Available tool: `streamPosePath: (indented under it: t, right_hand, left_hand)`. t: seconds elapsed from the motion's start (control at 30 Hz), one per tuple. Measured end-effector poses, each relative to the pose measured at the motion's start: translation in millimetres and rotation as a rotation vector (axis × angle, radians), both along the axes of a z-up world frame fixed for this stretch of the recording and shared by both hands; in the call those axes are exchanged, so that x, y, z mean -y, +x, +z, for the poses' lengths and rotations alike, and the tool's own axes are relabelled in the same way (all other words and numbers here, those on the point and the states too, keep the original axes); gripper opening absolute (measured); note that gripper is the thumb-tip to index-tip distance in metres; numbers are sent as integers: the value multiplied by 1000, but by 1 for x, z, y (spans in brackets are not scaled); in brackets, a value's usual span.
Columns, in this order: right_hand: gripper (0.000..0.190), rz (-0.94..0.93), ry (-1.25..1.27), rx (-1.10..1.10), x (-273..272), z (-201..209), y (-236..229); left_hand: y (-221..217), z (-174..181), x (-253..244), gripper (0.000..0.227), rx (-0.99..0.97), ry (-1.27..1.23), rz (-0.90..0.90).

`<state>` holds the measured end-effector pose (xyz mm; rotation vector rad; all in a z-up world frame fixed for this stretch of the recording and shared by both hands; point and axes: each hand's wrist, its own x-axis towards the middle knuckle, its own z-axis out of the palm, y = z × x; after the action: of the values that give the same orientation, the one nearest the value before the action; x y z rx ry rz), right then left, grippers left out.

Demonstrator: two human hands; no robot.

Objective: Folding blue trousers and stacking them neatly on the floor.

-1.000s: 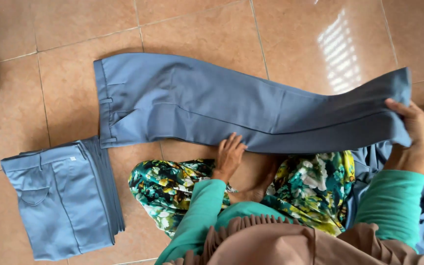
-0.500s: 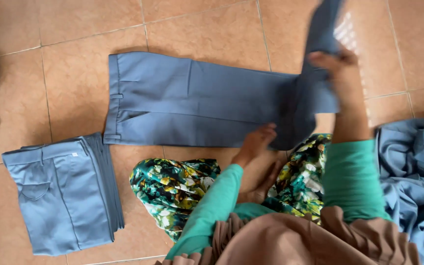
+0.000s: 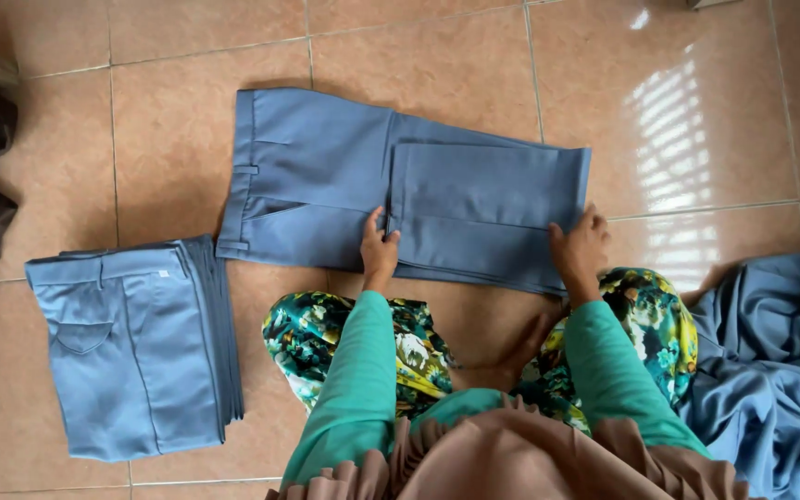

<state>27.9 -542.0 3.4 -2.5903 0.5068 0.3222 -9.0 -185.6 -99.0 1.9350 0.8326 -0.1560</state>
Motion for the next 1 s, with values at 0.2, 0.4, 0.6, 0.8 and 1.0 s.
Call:
streamPosePath:
  t: [0.2, 0.4, 0.6, 0.8, 1.0]
  right_hand:
    - [48, -108, 37, -79, 64, -104, 3]
    - [24, -373, 998, 271, 69, 19, -9]
    - [53, -317, 570, 49, 136, -125, 2]
    - [44, -302, 435, -33, 118, -108, 2]
    - [45, -459, 1157, 21, 64, 148, 7]
  left_hand:
    - [-12, 17, 3, 66, 230, 173, -195]
    - [-14, 28, 26, 55, 164, 299, -381]
    - [-8, 55, 53, 50, 23, 407, -435]
    - [-10, 58, 61, 75, -52, 527, -607]
    - [-18, 39, 116, 84, 53, 378, -592]
